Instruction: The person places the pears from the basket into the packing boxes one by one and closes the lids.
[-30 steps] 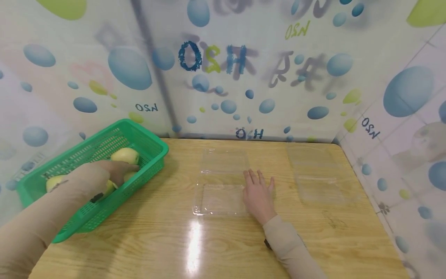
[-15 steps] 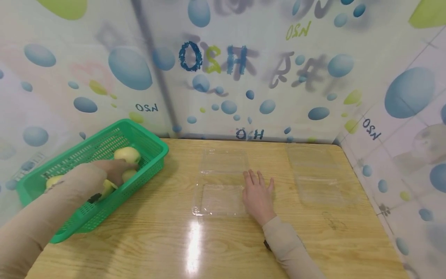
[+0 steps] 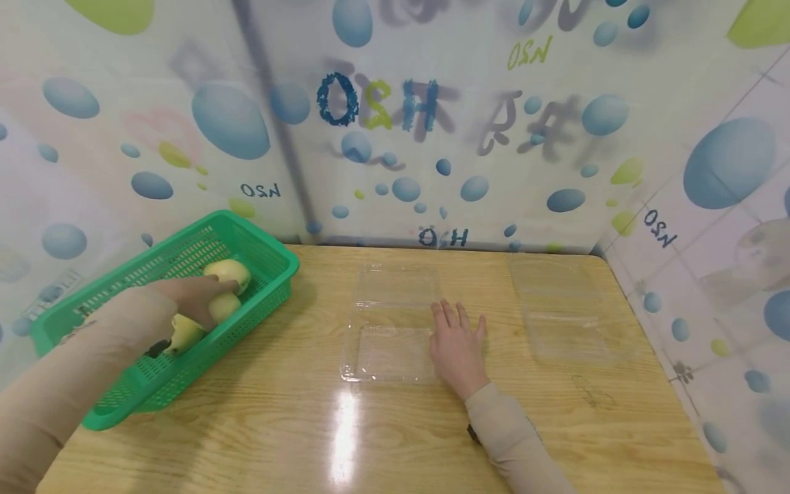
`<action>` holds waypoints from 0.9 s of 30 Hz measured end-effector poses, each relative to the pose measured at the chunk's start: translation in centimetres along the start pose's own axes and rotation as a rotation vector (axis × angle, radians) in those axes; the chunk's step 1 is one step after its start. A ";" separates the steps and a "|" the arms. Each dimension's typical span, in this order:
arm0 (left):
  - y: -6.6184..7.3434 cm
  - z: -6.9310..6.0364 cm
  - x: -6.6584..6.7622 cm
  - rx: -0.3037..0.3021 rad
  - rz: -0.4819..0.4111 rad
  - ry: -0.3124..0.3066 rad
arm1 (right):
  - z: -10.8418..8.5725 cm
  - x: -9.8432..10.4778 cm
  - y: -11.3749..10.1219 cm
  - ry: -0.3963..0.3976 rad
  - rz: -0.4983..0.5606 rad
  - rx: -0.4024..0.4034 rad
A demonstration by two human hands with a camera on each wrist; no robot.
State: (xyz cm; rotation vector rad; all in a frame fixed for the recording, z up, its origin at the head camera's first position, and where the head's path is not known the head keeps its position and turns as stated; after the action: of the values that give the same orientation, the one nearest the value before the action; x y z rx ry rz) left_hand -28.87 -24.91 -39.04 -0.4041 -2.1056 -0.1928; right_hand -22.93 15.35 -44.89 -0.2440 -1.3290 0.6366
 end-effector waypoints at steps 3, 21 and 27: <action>0.0 -0.2 0.1 -0.014 0.015 0.017 | 0.0 0.0 -0.1 0.001 -0.001 0.001; -1.0 -1.5 1.0 -0.071 -0.103 0.060 | -0.1 -0.1 0.0 -0.005 0.008 -0.002; -1.0 -2.0 2.1 -0.058 -0.012 0.102 | -0.1 -0.1 0.0 -0.003 0.008 0.001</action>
State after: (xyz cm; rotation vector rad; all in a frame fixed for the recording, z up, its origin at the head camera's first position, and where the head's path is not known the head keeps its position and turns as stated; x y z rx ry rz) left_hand -28.65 -26.02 -36.16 -0.4077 -2.0064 -0.2766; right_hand -22.84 15.30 -45.04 -0.2479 -1.3310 0.6439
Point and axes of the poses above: each hand's wrist, its own z-axis towards the middle knuckle, its own x-axis out of the back of the hand, y = z × x, the point moved 9 cm from there along z, towards the middle knuckle, and after that the axes turned 11 degrees about z, right-handed, at the moved point
